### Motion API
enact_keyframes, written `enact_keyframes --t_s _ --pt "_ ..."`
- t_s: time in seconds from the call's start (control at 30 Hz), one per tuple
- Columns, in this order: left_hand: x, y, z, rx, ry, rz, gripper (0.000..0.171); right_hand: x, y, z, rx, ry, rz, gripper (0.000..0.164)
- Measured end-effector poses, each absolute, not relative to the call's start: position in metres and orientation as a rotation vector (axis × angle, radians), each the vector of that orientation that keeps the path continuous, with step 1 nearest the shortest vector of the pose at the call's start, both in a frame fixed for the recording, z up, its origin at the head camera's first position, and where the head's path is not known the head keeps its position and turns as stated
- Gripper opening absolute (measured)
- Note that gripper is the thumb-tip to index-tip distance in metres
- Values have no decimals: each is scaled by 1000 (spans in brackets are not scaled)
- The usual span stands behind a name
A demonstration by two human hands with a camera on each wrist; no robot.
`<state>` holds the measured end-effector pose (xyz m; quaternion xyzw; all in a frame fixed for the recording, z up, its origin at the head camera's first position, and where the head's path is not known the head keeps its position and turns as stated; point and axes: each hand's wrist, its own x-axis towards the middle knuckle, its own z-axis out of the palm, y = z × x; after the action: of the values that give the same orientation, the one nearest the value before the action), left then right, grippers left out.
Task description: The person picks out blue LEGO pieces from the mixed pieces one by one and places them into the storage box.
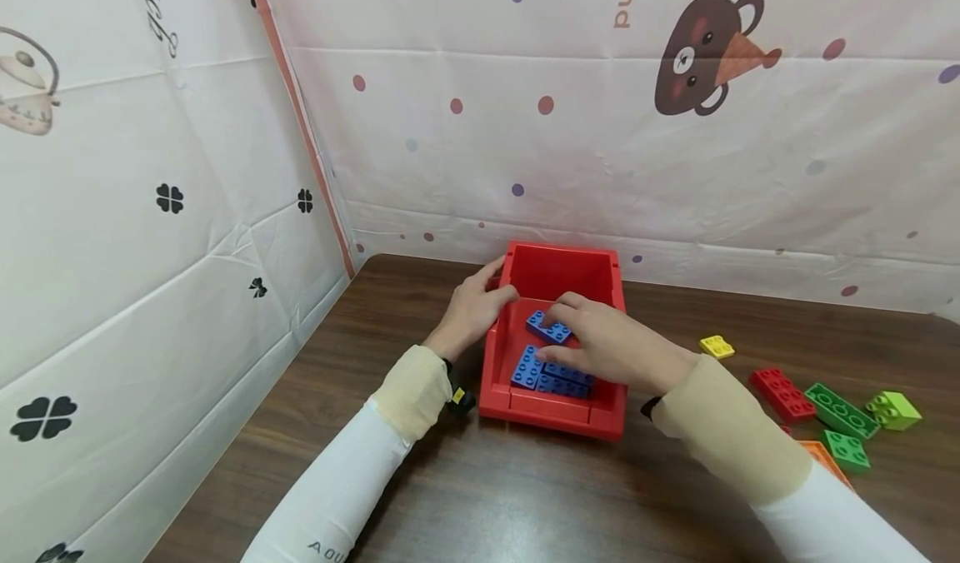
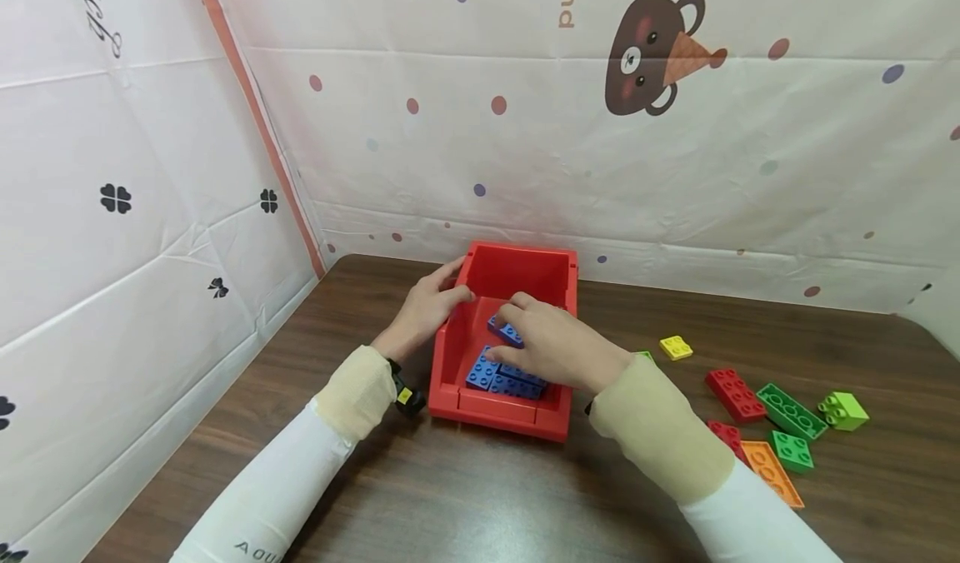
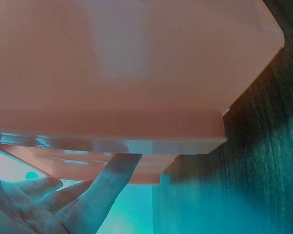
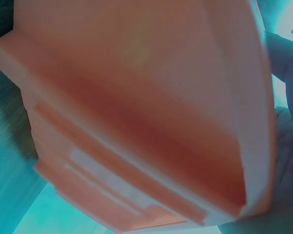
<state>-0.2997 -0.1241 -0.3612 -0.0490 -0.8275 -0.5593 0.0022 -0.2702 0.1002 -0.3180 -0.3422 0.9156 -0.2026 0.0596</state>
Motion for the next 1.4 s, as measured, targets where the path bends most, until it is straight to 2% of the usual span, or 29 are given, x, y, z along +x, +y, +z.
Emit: enact_keyframes --t_s 0.77,1.4 --pt "-302 -122 -361 -142 -2591 -1770 69 -269 106 -325 -1027 2839 -755 50" --pt "-299 -124 -364 -172 -2579 -1784 73 -269 111 -326 -1081 2824 -750 49"
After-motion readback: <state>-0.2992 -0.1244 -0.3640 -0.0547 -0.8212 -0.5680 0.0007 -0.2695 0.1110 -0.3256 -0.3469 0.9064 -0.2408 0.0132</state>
